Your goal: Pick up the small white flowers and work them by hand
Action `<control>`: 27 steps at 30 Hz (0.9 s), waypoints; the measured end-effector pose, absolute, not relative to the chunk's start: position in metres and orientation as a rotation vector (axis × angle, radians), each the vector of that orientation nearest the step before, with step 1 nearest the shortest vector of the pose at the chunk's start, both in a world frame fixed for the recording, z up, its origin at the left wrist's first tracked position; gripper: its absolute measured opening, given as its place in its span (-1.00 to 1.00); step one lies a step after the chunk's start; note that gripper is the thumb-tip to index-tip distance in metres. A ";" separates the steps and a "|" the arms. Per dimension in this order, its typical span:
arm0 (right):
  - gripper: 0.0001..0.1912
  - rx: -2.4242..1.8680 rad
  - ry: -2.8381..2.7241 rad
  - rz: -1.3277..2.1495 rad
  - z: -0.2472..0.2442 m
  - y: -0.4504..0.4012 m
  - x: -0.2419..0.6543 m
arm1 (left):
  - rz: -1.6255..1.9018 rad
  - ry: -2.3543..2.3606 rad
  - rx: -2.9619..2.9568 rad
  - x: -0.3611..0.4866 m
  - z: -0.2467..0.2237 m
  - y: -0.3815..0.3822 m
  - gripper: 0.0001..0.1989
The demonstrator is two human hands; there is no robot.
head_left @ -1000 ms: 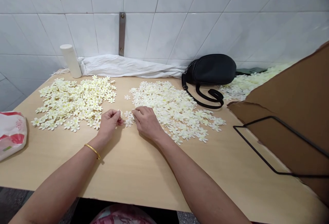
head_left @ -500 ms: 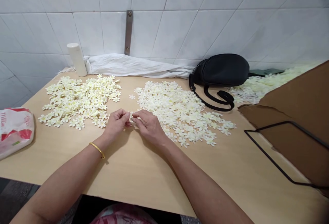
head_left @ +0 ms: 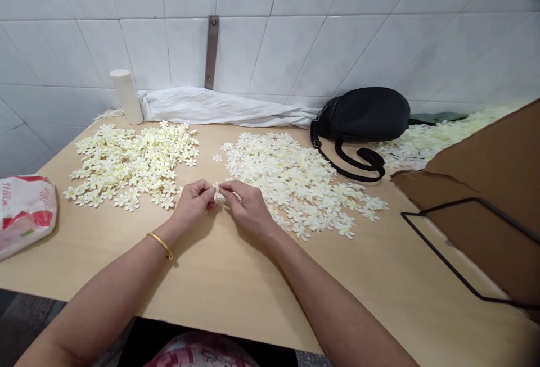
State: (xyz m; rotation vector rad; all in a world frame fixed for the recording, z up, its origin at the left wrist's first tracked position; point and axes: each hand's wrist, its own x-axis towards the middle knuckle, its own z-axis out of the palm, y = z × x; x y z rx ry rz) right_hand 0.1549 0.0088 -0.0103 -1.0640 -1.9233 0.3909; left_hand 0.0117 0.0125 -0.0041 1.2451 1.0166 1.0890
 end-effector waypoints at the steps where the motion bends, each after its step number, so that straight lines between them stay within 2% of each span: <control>1: -0.81 -1.057 -1.932 0.373 -0.011 0.009 0.155 | 1.085 1.015 1.247 0.012 -0.005 0.012 -0.80; 6: -0.78 -1.103 -1.978 0.294 -0.013 0.010 0.153 | 1.029 0.962 1.158 0.015 -0.005 0.010 -0.80; 21: -0.85 -1.193 -1.728 0.536 -0.010 0.009 0.154 | 1.095 0.986 0.888 0.016 -0.003 0.013 -0.92; 27: -0.91 -1.155 -1.729 0.494 -0.008 0.005 0.152 | 1.165 1.050 0.920 0.016 -0.002 0.012 -0.92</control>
